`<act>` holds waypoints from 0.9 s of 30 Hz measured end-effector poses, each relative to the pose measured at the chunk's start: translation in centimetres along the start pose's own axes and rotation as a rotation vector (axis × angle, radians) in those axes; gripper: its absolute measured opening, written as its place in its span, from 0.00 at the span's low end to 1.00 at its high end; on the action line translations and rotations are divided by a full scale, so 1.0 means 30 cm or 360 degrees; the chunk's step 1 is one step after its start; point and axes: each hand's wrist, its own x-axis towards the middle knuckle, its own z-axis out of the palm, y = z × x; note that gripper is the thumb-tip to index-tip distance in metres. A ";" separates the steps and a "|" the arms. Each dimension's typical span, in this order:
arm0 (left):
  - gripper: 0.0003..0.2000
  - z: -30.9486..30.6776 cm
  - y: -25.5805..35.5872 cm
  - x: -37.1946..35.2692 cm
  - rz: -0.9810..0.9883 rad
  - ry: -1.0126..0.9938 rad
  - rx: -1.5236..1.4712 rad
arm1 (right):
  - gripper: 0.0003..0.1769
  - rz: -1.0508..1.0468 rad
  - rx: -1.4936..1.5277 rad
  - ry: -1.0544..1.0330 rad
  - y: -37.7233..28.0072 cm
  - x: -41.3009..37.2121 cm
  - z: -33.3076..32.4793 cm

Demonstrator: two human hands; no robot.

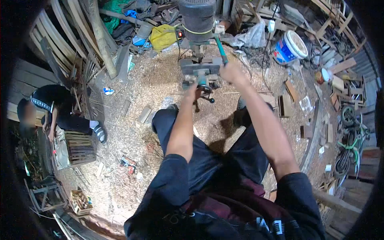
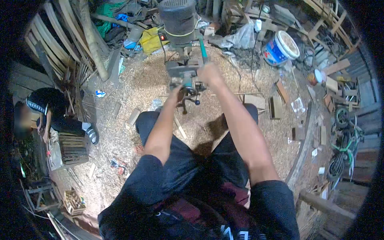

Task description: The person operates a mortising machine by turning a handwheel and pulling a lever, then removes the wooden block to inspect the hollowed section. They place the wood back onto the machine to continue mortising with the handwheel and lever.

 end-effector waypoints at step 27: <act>0.10 0.119 0.283 -0.212 0.0627 0.0344 0.1081 | 0.23 0.0140 0.0165 0.0500 0.292 -0.091 0.493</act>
